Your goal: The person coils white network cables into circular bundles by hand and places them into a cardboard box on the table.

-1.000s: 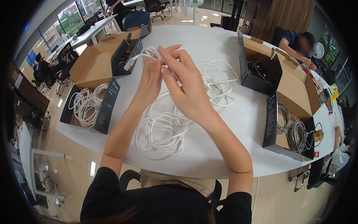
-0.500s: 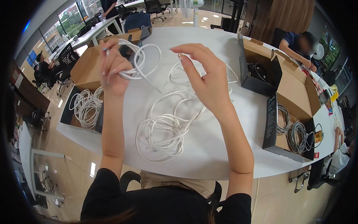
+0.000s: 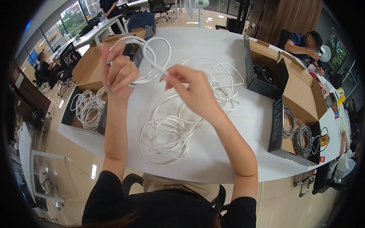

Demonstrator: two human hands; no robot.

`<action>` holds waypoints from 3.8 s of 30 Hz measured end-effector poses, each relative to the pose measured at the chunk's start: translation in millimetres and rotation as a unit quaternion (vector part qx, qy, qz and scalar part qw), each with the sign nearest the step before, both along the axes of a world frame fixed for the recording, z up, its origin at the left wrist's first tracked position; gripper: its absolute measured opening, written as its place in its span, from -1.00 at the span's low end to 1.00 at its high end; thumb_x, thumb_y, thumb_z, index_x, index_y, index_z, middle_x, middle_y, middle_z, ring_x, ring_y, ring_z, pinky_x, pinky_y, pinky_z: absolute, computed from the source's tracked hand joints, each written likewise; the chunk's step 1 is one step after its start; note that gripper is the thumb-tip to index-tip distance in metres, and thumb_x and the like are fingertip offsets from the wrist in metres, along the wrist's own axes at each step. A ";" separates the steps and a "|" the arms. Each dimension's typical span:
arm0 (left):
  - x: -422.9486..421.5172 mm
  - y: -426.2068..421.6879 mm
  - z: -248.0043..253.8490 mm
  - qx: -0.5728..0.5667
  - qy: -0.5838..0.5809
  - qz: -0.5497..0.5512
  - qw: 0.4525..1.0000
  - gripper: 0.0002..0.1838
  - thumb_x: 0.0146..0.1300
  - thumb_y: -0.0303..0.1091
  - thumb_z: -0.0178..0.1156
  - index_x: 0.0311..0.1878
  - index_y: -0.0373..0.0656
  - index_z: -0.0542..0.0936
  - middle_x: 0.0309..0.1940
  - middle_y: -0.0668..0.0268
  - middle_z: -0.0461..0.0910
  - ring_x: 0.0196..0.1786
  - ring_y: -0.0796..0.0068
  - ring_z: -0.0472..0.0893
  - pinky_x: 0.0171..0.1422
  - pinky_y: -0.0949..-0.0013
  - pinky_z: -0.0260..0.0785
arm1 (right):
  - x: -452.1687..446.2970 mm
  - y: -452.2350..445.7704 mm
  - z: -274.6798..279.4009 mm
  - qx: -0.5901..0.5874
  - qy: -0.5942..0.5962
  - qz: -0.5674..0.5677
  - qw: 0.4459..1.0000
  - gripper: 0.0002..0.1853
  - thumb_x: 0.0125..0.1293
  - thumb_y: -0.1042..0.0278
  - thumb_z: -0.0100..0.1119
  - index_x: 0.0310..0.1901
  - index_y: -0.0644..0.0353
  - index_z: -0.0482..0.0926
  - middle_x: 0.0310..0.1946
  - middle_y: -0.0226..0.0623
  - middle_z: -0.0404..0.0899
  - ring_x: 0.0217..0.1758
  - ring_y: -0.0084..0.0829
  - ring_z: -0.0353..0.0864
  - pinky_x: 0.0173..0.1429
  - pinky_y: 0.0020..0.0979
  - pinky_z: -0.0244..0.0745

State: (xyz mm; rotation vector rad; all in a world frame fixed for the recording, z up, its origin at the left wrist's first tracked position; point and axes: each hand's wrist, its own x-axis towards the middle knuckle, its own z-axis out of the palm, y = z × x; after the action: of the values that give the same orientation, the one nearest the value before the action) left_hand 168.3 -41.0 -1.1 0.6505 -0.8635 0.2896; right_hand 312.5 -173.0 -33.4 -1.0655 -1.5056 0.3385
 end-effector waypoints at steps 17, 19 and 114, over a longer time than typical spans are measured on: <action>30.5 -41.5 -19.7 0.190 0.268 0.417 0.847 -0.44 0.30 0.24 -0.35 -0.21 -0.13 0.32 -0.56 0.36 0.34 -0.71 0.71 0.26 -0.61 0.60 0.20 | -12.3 -28.6 30.2 -0.047 0.157 0.044 0.986 -0.79 0.34 0.35 -0.04 -0.33 0.31 0.50 -0.64 -0.48 0.46 -0.64 -0.80 0.25 -0.60 -0.69 0.09; 34.9 -40.3 -19.0 0.129 0.207 0.439 0.865 -0.47 0.32 0.21 -0.36 -0.25 -0.12 0.30 -0.54 0.38 0.33 -0.66 0.70 0.29 -0.59 0.61 0.20 | -13.1 -23.6 21.7 -0.036 0.078 0.008 0.996 -0.83 0.31 0.37 0.01 -0.33 0.31 0.50 -0.61 -0.43 0.49 -0.64 -0.78 0.28 -0.58 -0.67 0.12; -19.6 -64.2 15.2 0.259 0.186 0.346 0.883 -0.69 0.21 -0.14 0.15 -0.33 -0.25 0.46 -0.67 0.42 0.40 -0.68 0.72 0.34 -0.62 0.62 0.11 | 27.5 -34.6 -16.7 0.042 0.225 -0.043 0.973 -0.11 -0.12 0.08 0.45 0.19 0.31 0.19 -0.13 -0.37 0.44 -0.36 -0.61 0.43 -0.46 -0.62 0.31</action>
State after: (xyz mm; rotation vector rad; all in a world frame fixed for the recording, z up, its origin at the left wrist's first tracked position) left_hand 148.7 -105.3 14.1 1.4688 -0.2955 0.5599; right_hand 340.0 -207.6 -50.0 -0.9097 -1.0572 0.4211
